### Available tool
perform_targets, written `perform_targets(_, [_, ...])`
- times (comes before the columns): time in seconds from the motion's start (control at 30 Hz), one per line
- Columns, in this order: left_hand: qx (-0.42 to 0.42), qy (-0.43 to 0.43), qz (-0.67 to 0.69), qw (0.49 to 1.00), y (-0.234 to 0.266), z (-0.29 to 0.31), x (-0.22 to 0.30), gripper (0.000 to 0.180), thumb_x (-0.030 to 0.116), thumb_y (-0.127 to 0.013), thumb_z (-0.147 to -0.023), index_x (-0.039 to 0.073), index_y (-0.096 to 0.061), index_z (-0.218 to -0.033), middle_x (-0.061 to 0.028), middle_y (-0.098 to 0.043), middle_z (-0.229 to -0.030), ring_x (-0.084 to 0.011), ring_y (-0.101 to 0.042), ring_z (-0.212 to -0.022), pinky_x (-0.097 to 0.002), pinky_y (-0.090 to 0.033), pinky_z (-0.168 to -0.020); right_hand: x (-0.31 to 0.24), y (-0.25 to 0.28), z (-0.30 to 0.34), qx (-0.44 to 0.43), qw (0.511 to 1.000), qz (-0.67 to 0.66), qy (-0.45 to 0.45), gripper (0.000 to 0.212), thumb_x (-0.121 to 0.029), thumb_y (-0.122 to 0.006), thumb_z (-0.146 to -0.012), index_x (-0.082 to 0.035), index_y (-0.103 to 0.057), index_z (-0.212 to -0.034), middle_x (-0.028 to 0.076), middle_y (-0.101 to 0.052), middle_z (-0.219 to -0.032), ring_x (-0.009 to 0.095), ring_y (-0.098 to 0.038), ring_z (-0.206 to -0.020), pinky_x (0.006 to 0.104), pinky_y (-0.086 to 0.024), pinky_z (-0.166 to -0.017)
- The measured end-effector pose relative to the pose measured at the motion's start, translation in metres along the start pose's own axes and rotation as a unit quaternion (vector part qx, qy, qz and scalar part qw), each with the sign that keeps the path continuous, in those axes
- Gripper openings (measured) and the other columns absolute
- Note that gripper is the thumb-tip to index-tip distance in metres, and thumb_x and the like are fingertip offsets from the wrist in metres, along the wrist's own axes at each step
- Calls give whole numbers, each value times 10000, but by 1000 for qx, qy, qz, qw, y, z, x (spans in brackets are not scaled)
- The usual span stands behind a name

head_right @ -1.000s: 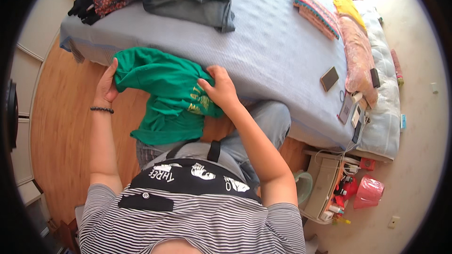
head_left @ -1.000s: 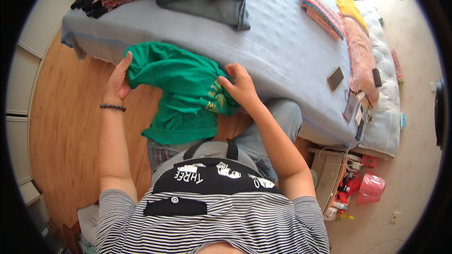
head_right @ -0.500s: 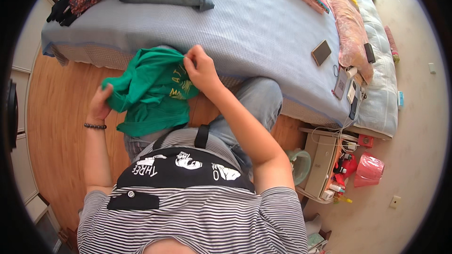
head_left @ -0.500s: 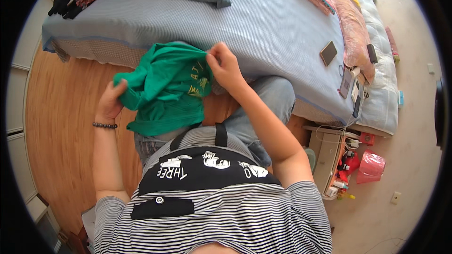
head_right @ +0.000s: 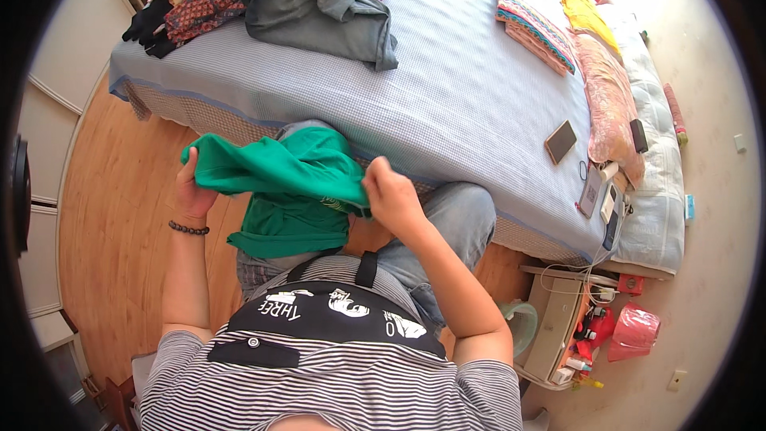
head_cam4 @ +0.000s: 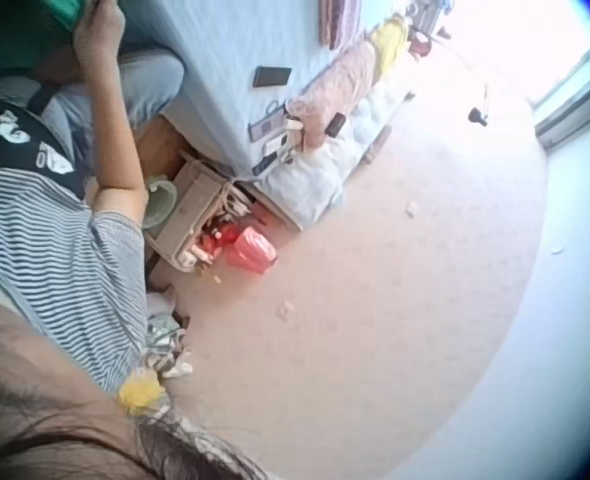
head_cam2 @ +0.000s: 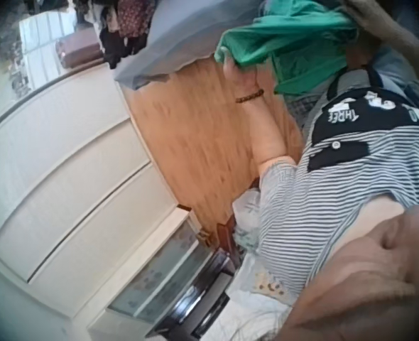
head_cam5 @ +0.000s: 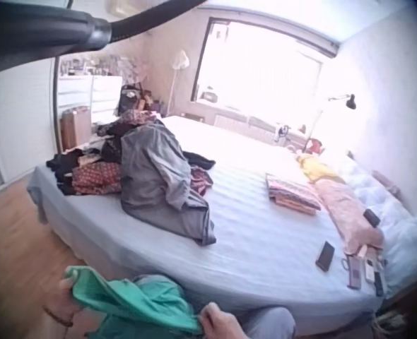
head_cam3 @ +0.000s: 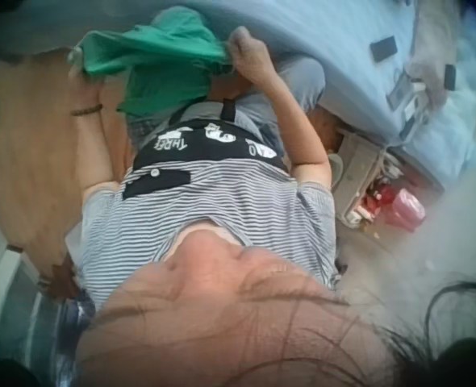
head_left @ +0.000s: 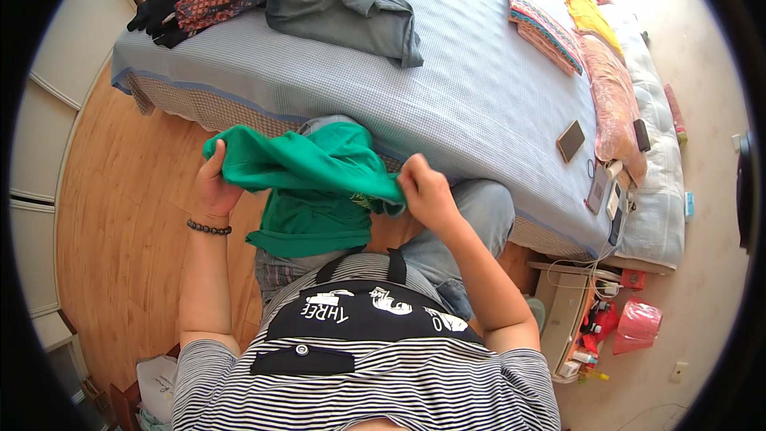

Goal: The person folds a pink patterned sheet and a green t-shirt on a bed. They smooth the fabric, fold the items into neat rectangles, and place them on a stack of other folded clothes.

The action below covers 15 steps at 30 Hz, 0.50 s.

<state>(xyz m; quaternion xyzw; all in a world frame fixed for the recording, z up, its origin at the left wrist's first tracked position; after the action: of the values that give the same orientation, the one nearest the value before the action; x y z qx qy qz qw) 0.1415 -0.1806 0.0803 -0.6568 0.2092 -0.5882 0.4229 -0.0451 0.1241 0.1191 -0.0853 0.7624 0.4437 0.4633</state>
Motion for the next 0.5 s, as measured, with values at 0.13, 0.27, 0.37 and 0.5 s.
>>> perform_targets(0.13, [48, -23, 14, 998, -29, 6, 6, 604, 471, -445, -939, 14, -380, -1327, -139, -507, -1273, -261, -535, -1111, -426, -471, -897, -1, 1, -29, 127, 991, 3, -36, 225, -123, -636, -827, -17, -485, -956, 156, -580, -815, 318, -599, -756, 379, -472, -677])
perform_targets(0.27, [-40, -26, -15, 999, -53, 6, 6, 678, 509, -469, -914, 21, -340, -1367, -133, -474, -1318, -262, -509, -1151, -425, -458, -923, -33, -37, -50, 40, 992, -50, 106, 592, -229, -720, -757, -2, -443, -1228, 195, -521, -1150, 358, -530, -1061, 399, -445, -881])
perform_targets(0.37, [-114, -49, -68, 990, -47, 10, 0, 687, 513, -481, -909, 26, -339, -1373, -125, -469, -1331, -262, -494, -1174, -430, -441, -953, -36, -77, -56, 40, 995, 57, 72, 520, -220, -685, -758, 6, -480, -1180, 215, -539, -1103, 382, -546, -998, 431, -460, -824])
perform_targets(0.5, [-89, -87, 32, 992, -42, 28, 16, 615, 456, -461, -940, 36, -346, -1374, -136, -459, -1345, -286, -489, -1169, -448, -415, -980, 58, -68, -50, 125, 984, 122, -39, 230, -158, -606, -801, -9, -557, -969, 201, -593, -964, 387, -572, -897, 434, -472, -759])
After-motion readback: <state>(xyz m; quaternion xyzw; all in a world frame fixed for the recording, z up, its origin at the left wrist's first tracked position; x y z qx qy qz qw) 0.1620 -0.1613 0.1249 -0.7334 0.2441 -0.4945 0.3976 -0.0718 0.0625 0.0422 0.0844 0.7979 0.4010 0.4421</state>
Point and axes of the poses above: each hand's wrist, its own z-axis away from the middle knuckle, its own y-axis out of the back of the hand, x = y × z, the point moved 1 cm from there along -z, towards the middle knuckle
